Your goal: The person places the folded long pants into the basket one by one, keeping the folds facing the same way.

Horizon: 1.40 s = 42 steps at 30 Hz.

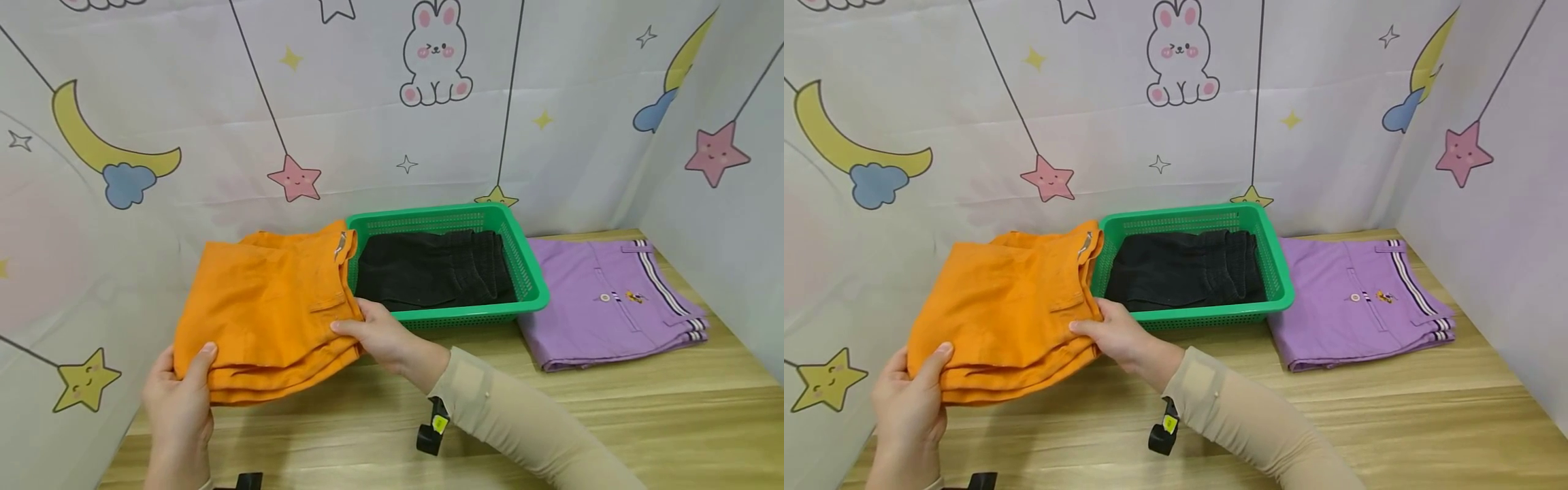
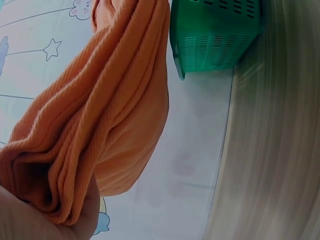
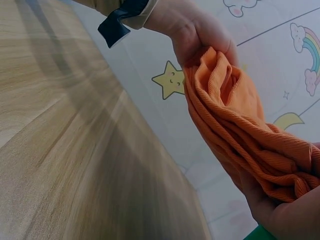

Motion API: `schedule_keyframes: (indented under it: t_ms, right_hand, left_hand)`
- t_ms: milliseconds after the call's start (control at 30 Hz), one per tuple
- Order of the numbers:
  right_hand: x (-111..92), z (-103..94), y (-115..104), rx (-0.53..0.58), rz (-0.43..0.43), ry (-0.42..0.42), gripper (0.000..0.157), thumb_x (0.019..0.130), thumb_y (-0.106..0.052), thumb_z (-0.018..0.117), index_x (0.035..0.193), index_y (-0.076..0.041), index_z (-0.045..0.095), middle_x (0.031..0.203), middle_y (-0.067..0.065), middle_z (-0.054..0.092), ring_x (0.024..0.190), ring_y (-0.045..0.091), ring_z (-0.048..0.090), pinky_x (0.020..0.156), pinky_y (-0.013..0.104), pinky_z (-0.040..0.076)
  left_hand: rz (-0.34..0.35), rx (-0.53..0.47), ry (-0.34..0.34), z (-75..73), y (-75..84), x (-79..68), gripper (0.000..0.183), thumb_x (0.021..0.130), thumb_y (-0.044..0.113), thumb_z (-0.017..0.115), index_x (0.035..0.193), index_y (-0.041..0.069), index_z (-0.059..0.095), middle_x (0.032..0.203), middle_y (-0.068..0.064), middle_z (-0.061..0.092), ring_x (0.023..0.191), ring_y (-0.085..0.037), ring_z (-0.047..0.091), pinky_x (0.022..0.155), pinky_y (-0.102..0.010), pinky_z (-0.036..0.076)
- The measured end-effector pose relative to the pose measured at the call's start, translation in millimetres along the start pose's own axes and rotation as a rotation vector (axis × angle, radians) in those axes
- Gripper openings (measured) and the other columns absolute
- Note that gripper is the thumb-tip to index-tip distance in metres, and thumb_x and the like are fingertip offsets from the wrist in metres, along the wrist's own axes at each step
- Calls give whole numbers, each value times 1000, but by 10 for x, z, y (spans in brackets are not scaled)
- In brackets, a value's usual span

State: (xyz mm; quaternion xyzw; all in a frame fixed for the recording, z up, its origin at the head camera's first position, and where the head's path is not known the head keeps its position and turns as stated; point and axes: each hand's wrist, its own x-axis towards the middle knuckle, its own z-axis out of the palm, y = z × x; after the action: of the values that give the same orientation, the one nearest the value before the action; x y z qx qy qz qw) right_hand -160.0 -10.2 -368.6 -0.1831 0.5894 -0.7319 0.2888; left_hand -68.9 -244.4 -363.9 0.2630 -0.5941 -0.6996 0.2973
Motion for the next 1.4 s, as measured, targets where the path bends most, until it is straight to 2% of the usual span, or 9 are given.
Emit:
schedule_keyframes:
  t_ms: [33, 133, 467, 900, 1200, 1400]
  right_hand:
    - [-2, -3, -1, 0, 0, 0, 37, 96, -10, 52, 132, -4, 48, 115, 14, 63, 90, 12, 65, 84, 34, 55]
    - [-5, -10, -4, 3, -1, -1, 37, 96, -10, 52, 132, -4, 48, 115, 14, 63, 90, 12, 65, 84, 34, 55]
    - [-19, -25, -25, -4, -17, -19, 38, 96, -9, 52, 133, -4, 46, 115, 15, 62, 90, 11, 65, 83, 35, 56]
    - [-43, -50, -55, -8, -21, -17, 39, 95, -9, 52, 133, -3, 46, 111, 11, 63, 89, 10, 64, 84, 34, 55]
    - [-76, -84, -69, -17, -35, -14, 41, 95, -8, 52, 134, -1, 44, 115, 15, 62, 89, 11, 64, 84, 35, 55]
    - [-91, -116, -78, -17, -36, -13, 40, 95, -8, 51, 134, -2, 45, 115, 13, 61, 90, 11, 64, 85, 34, 55]
  left_hand:
    - [15, -29, -13, -17, -31, 17, 43, 81, 13, 74, 120, 5, 60, 107, -4, 56, 86, -9, 63, 64, -17, 55]
    - [39, -24, -22, -23, -54, 22, 44, 81, 14, 74, 121, 5, 60, 107, -4, 57, 87, -9, 63, 64, -18, 56]
    - [-5, -3, 10, 53, 95, -79, 43, 82, 12, 72, 123, 4, 58, 107, -4, 54, 85, -7, 62, 63, -16, 55]
    - [14, -38, 2, 75, 114, -112, 42, 82, 11, 72, 121, 3, 59, 106, -4, 57, 85, -7, 64, 64, -17, 55]
    - [9, -34, -15, 113, 116, -132, 45, 83, 11, 71, 125, 3, 57, 109, -4, 56, 88, -8, 63, 65, -17, 55]
    - [9, -51, -18, 140, 114, -153, 40, 83, 9, 71, 121, 4, 58, 107, -5, 56, 86, -9, 63, 65, -18, 56]
